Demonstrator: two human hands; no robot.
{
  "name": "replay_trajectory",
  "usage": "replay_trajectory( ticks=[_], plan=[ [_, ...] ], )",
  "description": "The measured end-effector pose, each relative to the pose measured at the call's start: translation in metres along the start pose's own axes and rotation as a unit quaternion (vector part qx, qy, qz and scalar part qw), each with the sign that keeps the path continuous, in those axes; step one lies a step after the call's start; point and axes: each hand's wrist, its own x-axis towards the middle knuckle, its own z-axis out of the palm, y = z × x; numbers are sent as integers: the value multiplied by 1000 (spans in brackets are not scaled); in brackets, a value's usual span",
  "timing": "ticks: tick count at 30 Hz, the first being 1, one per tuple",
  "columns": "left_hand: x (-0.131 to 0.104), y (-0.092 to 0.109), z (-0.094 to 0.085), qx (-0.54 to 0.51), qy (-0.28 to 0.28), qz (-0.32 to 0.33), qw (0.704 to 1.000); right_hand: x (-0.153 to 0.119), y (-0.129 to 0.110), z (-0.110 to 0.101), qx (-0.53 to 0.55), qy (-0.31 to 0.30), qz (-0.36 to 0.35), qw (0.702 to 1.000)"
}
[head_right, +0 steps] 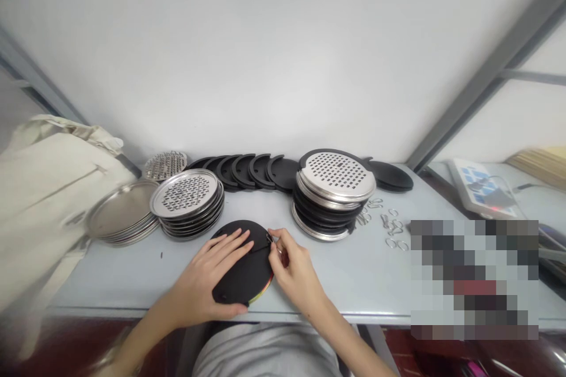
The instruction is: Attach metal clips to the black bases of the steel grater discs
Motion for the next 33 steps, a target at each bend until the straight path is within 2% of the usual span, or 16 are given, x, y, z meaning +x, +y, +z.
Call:
replay_trajectory(
  ticks=[10, 33],
  plan=[
    [0, 0, 0, -1, 6, -3, 1000, -4, 4, 7, -99, -3, -52, 994],
    [0, 2, 0, 13, -10, -7, 1000, -3, 5, 9, -114, 12, -73, 991]
  ],
)
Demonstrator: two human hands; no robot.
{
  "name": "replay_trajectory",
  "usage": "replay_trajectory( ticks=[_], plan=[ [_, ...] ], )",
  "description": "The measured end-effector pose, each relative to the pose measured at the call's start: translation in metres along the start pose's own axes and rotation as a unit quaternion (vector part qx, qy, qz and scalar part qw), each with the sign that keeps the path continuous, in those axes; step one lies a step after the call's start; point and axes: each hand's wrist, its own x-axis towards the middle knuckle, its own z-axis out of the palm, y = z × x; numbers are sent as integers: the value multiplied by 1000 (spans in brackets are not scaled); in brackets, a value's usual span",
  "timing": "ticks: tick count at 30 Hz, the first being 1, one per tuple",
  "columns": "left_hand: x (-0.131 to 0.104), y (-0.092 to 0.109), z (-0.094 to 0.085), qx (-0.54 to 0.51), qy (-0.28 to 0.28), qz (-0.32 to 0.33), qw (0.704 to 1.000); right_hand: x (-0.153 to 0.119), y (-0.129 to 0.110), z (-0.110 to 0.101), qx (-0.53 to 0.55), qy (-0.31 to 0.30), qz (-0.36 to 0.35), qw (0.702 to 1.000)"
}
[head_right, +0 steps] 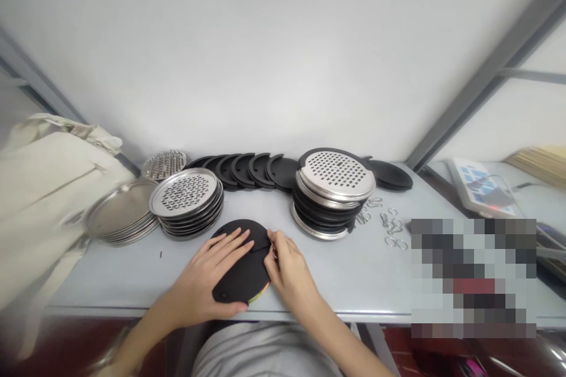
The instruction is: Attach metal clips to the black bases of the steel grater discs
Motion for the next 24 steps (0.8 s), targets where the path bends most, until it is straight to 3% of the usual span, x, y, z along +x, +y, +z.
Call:
replay_trajectory(
  ticks=[24],
  plan=[
    [0, 0, 1, -10, 2, 5, 1000, -1, 1, 1, -14, 15, -14, 1000]
  ],
)
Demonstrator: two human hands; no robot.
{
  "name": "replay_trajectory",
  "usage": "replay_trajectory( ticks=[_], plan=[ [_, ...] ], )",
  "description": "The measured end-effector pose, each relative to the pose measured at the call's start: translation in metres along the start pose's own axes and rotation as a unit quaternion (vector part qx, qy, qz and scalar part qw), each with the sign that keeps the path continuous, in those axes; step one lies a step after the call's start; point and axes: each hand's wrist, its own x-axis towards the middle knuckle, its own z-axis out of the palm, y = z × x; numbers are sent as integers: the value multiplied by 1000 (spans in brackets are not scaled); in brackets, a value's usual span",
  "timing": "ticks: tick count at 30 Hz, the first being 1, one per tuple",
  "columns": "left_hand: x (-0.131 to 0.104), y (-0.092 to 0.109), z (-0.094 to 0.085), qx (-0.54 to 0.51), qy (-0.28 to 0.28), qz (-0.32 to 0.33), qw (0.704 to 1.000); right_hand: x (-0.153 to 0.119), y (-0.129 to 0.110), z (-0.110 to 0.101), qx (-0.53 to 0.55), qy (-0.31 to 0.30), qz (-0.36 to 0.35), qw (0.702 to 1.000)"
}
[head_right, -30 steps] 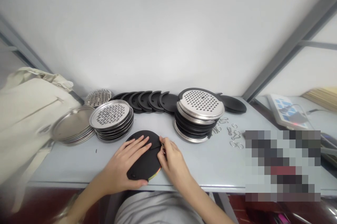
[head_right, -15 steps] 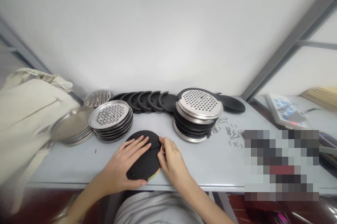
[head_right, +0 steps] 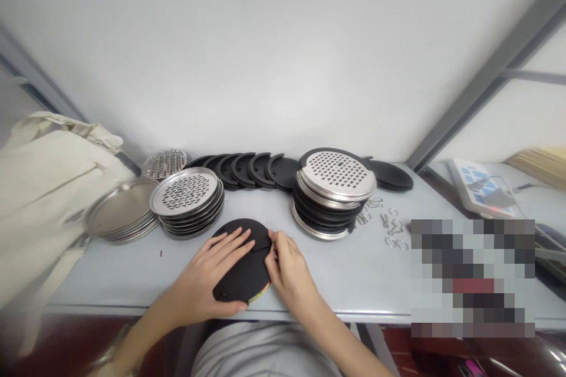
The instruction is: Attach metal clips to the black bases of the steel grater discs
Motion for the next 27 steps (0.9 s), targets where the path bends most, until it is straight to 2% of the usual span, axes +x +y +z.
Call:
replay_trajectory(
  ticks=[7, 12, 14, 18, 27],
  plan=[
    [-1, -1, 1, 6, 3, 4, 1000, 0, -1, -1, 3, 6, 0, 1000],
    [1, -2, 2, 17, 6, -6, 1000, -3, -1, 1, -4, 11, -40, 999],
    [1, -3, 2, 17, 9, -13, 1000, -1, -1, -1, 11, 9, -18, 1000],
    [2, -3, 2, 9, 16, -19, 1000, 5, 0, -7, 68, 6, 76, 995],
    [1, -6, 1, -8, 14, -15, 1000, 8, 2, -8, 133, -20, 95, 986]
  ],
)
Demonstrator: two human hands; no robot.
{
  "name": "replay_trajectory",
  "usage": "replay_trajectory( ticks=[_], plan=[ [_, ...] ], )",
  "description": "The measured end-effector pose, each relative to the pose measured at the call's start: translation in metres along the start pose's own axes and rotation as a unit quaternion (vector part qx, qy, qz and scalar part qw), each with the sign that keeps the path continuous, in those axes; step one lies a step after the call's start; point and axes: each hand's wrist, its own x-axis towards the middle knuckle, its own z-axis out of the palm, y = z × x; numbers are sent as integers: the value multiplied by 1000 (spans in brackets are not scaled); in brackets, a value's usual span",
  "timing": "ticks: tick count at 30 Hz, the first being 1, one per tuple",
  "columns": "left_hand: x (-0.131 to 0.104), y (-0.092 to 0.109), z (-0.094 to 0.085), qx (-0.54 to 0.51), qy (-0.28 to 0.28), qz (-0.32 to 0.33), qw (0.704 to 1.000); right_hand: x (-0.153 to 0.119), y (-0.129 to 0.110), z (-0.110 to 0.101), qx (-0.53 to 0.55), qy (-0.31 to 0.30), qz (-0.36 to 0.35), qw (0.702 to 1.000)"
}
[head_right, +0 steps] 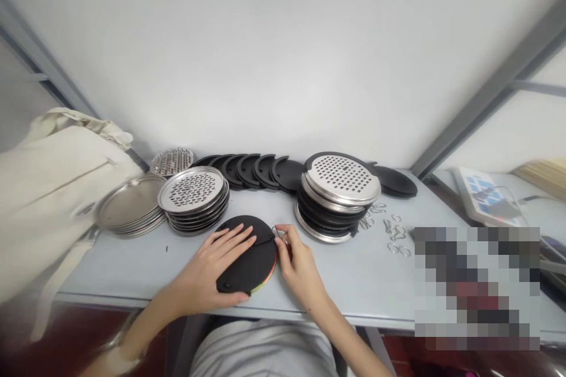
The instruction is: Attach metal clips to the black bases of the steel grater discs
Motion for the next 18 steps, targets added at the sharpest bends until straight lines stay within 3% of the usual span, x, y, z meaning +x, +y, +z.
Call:
replay_trajectory(
  ticks=[18],
  plan=[
    [-1, 0, -2, -8, -12, 1, 1000, -1, -1, -1, -2, -25, -11, 1000]
  ],
)
